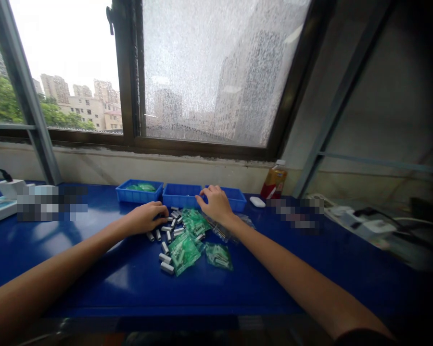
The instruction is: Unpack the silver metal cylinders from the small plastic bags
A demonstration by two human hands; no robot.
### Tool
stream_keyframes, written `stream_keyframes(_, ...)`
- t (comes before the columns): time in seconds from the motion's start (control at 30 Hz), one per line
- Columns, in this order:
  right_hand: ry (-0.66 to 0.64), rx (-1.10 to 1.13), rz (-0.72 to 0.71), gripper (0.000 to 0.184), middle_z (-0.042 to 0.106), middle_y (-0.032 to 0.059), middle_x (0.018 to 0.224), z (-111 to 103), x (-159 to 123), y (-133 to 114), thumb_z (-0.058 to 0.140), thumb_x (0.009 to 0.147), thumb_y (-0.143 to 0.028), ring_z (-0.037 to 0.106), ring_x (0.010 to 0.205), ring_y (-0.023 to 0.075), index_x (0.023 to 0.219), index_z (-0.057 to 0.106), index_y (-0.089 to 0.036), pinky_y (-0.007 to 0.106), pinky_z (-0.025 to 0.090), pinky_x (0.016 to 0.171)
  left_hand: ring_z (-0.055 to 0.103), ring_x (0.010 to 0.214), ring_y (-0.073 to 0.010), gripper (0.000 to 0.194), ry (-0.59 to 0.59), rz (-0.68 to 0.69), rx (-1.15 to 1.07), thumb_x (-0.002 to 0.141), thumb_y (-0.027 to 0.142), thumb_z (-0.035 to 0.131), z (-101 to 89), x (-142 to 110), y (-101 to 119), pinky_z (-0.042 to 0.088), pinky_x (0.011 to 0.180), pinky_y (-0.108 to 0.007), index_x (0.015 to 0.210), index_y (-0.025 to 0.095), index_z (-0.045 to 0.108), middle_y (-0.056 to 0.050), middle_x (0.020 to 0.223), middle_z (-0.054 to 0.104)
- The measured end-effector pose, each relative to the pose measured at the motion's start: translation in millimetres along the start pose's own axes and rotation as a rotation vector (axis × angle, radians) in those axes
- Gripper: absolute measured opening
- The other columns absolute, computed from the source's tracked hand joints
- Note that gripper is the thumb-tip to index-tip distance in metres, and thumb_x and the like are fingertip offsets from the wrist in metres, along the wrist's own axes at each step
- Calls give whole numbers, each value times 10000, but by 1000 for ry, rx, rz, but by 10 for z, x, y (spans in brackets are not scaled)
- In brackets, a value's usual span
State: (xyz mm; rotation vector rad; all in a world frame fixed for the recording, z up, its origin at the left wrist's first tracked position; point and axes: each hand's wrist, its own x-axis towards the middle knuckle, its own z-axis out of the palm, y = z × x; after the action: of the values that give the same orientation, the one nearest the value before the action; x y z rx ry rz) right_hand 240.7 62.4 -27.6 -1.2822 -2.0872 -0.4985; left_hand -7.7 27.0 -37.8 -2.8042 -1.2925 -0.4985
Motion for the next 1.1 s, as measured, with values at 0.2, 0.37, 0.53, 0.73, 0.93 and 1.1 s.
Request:
stream_keyframes(0.2,7,111,-177,190,599,75,869,-215,-136,-255,537,810,-332,477,857,208,894,600,-174,322,347,730,603,813,-203,246,145,-125,20,885,331,369,-39,20,106,434,703,-287,892,191,571,-49,854,642)
stream_keyframes(0.37,-18,128,-367,272,591,78,878,-248,-224,-454,545,805,-346,474,875,215,1011,567,-171,325,332,727,591,815,-188,292,188,-65,20,913,307,305,-96,11,261,431,734,-284,861,167,556,-61,824,627)
stream_keyframes(0.53,12,118,-448,186,572,60,795,-182,-259,-476,507,831,-329,470,799,195,910,591,-183,316,313,698,563,757,-174,317,185,22,56,923,287,273,-102,-9,408,420,694,-274,813,164,544,-49,770,607)
stream_keyframes(0.73,60,122,-476,192,562,50,767,-177,-263,-463,499,826,-347,458,758,186,874,594,-187,316,301,679,549,709,-165,353,181,15,119,930,297,251,-85,-5,396,400,654,-265,752,165,525,-36,714,583)
stream_keyframes(0.93,21,183,-505,171,562,47,752,-190,-278,-480,516,798,-330,468,756,177,837,598,-185,308,308,676,544,711,-167,359,159,61,70,931,297,247,-38,-6,365,414,666,-272,781,158,542,-47,729,581)
stream_keyframes(1.1,25,234,-506,166,564,44,749,-174,-285,-480,519,784,-331,474,746,171,805,587,-181,309,318,684,552,742,-167,337,161,72,56,930,295,253,-32,-7,406,428,672,-269,816,158,540,-55,774,589)
